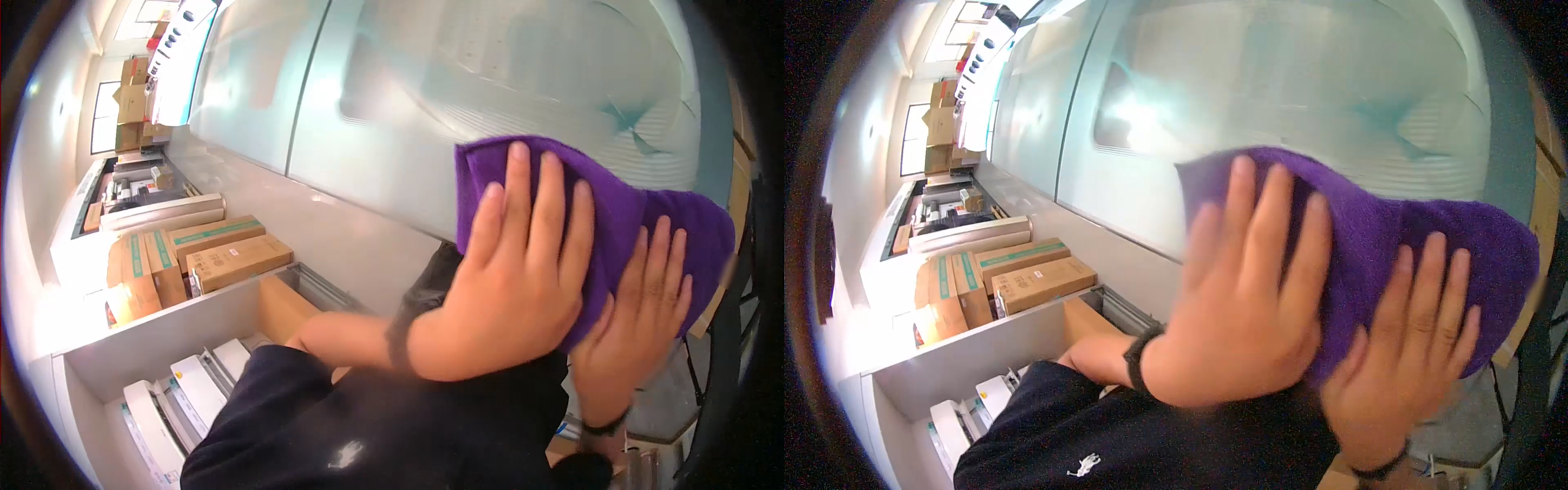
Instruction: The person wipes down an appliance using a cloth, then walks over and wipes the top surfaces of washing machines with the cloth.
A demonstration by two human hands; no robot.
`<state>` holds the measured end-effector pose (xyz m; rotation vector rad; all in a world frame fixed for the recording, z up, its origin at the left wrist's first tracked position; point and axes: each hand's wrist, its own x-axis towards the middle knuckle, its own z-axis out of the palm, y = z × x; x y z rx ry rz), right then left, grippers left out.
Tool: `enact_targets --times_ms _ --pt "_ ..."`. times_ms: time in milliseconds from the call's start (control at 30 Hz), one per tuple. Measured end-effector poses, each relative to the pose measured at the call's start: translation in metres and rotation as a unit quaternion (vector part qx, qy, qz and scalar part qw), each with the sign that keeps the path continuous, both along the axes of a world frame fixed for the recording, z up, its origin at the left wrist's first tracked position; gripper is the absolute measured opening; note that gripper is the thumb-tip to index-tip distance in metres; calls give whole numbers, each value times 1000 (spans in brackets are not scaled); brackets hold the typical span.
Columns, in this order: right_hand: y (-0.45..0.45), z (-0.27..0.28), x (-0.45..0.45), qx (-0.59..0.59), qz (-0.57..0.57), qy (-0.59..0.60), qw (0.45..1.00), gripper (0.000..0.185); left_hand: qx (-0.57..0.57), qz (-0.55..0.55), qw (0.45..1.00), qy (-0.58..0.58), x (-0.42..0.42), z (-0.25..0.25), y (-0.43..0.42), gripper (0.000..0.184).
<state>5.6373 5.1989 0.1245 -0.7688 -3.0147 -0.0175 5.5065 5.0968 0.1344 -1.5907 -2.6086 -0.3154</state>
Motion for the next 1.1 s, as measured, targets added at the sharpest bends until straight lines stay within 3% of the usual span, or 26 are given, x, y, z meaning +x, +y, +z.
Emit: enact_targets --times_ms 167,300,400,600,733,867,1000,1100 --pt "-21 3 -16 -48 -105 127 985 48 -22 -57 998 7 -20 12 11 58" --pt "-16 -5 -11 -71 -79 221 969 42 -22 -85 996 23 -5 18 17 57" --pt "-11 -7 1 -100 -73 241 963 41 -23 -150 984 97 13 15 24 56" --pt "-12 -4 5 -81 -85 185 976 49 55 -164 985 -1 0 6 22 54" --pt "-26 -5 -19 -37 -90 172 980 50 96 -99 987 -77 -13 6 4 60" --pt "-45 -1 -46 -29 -24 131 991 50 141 -77 983 -93 -44 7 -30 54" --pt "-62 0 -77 9 43 108 993 48 151 -52 980 -120 -68 -5 -61 64" --pt "-88 -2 -126 1 55 121 991 48 188 -7 977 -98 -105 2 -87 55"
